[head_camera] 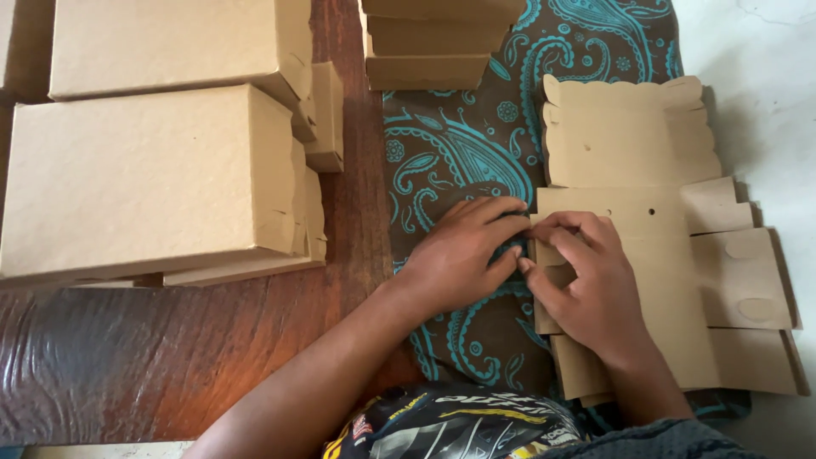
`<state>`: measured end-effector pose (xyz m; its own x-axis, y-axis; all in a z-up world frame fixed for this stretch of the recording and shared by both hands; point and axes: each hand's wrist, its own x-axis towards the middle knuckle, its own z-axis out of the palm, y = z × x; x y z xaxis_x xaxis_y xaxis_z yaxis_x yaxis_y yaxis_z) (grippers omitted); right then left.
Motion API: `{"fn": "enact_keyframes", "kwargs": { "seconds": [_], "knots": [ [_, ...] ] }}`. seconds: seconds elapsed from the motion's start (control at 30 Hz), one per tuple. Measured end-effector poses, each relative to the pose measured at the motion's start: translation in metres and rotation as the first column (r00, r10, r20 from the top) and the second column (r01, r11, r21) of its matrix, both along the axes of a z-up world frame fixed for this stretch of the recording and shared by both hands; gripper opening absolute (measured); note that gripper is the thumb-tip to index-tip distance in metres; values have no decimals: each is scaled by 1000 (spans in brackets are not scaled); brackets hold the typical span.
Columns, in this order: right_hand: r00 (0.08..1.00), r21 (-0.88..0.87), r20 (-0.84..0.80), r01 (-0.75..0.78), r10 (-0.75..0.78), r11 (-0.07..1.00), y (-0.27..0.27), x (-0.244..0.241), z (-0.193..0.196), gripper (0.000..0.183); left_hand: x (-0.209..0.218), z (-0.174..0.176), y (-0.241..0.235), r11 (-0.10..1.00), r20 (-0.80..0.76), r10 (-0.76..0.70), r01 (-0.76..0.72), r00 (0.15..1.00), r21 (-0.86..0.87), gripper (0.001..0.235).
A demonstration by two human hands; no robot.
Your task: The person assembles a flat cardboard box by folding the side panels and inserting the locking tabs into their slots. They then fold and tuck the top flaps to close the box and place the finished unit onto a stack of completed boxes.
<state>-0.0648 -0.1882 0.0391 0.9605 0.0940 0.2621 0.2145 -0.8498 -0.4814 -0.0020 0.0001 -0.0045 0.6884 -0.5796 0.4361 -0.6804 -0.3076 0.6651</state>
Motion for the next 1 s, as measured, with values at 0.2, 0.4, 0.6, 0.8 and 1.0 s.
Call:
{"fn": "enact_keyframes", "kwargs": {
  "seconds": [0.2, 0.4, 0.6, 0.8, 1.0],
  "knots": [
    [997, -11, 72, 11, -10, 1000, 1, -1, 7, 28, 1, -2, -1, 1000, 6, 1, -1, 1000, -15, 36],
    [969, 66, -204, 158, -141, 985, -6, -14, 32, 54, -6, 19, 1, 999, 118, -38, 42, 992, -28, 34],
    [833, 31, -406, 424, -376, 905, -22, -19, 55, 33, -34, 25, -13, 971, 307, -229, 191, 924, 147, 36],
    [774, 125, -439, 556, -457, 821, -28, -20, 88, 31, -37, 19, -16, 971, 299, -201, 149, 933, 188, 36],
    [861, 207, -295, 481, -414, 852, -125, -31, 49, 47, -36, 20, -16, 960, 250, -211, 152, 945, 236, 37]
  ]
}}
